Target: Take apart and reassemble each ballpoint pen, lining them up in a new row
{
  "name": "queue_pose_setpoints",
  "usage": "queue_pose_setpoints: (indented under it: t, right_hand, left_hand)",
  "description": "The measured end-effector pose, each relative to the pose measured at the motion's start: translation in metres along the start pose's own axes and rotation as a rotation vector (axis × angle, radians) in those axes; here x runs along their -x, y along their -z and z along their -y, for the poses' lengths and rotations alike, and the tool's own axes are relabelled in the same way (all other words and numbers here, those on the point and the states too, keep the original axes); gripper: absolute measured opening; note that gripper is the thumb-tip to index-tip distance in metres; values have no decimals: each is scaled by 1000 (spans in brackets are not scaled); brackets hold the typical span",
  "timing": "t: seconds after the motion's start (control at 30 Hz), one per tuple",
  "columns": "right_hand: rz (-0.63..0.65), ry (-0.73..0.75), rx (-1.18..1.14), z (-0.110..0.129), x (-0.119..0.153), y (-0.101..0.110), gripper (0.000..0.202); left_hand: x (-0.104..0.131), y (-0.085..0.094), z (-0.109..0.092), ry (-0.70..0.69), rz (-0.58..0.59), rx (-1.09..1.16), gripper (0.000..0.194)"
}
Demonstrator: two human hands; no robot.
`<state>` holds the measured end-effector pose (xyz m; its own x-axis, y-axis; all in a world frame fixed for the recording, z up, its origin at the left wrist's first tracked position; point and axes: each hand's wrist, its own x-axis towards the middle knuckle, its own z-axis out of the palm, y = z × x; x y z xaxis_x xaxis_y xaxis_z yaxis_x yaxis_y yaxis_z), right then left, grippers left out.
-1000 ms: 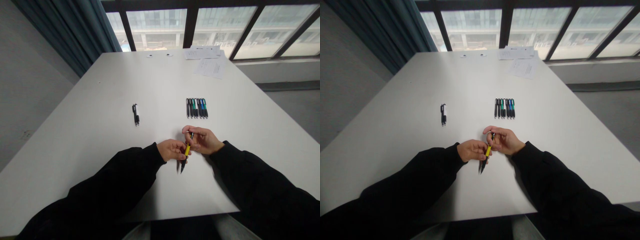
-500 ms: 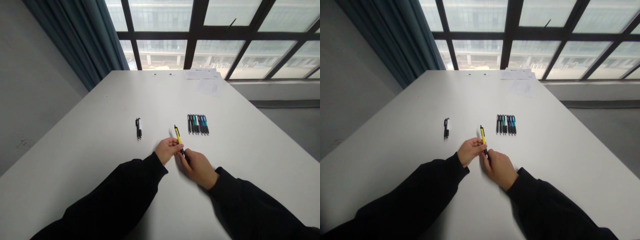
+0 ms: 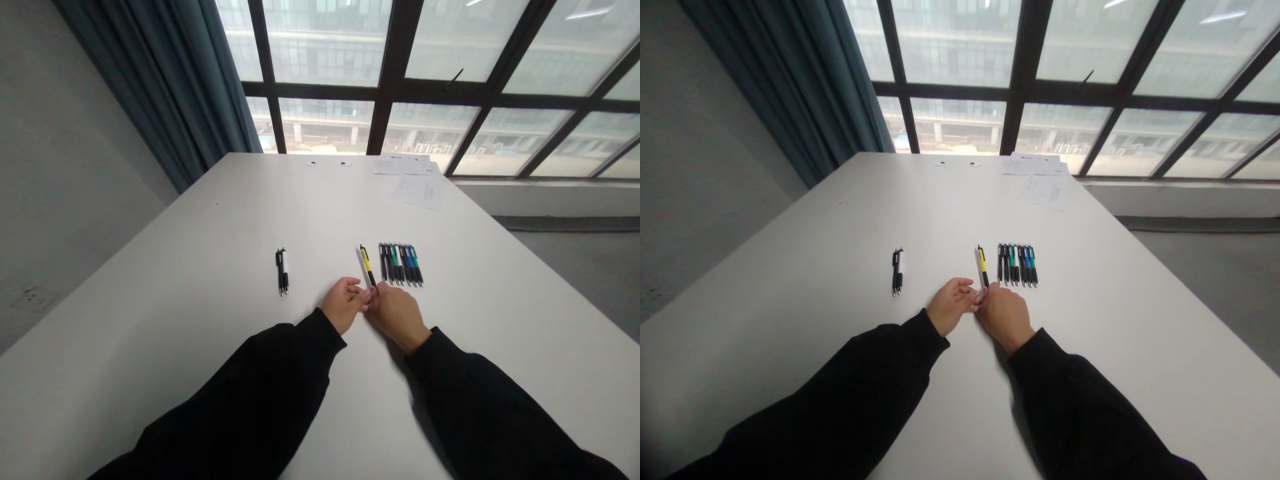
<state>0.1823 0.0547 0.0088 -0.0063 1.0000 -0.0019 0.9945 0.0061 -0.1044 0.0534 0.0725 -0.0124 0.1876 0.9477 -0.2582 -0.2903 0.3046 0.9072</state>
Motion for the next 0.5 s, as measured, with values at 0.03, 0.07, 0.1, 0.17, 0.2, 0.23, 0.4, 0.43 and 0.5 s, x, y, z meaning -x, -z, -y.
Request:
queue_pose_setpoints:
  t: [0.03,0.07,0.1,0.17,0.2,0.23,0.4,0.43,0.5]
  right_hand:
    - [-4,-9,19,1,-7,0,32]
    - [-2,-8,31,1,-13,0,31]
    - [-9,-18,43,1,-19,1,31]
    - [-9,-42,54,1,-27,1,34]
    - [-11,-59,56,1,-30,1,36]
    - [-11,-68,55,1,-31,2,38]
    - [-14,-74,44,0,-31,2,40]
    - [-14,-75,42,0,-30,2,40]
    - [-16,-77,39,0,-29,2,39]
  left_hand:
    - [1,0,1,-20,4,-23,34]
    - [1,1,1,-33,14,-41,33]
    - [2,1,2,-38,26,-54,32]
    - [2,1,2,-35,42,-71,28]
    - [1,1,3,-31,45,-77,26]
    - [1,1,3,-27,47,-84,24]
    - [2,2,3,-36,85,-141,14]
    - [3,3,4,-40,94,-154,14]
    - [3,5,4,-47,104,-169,18]
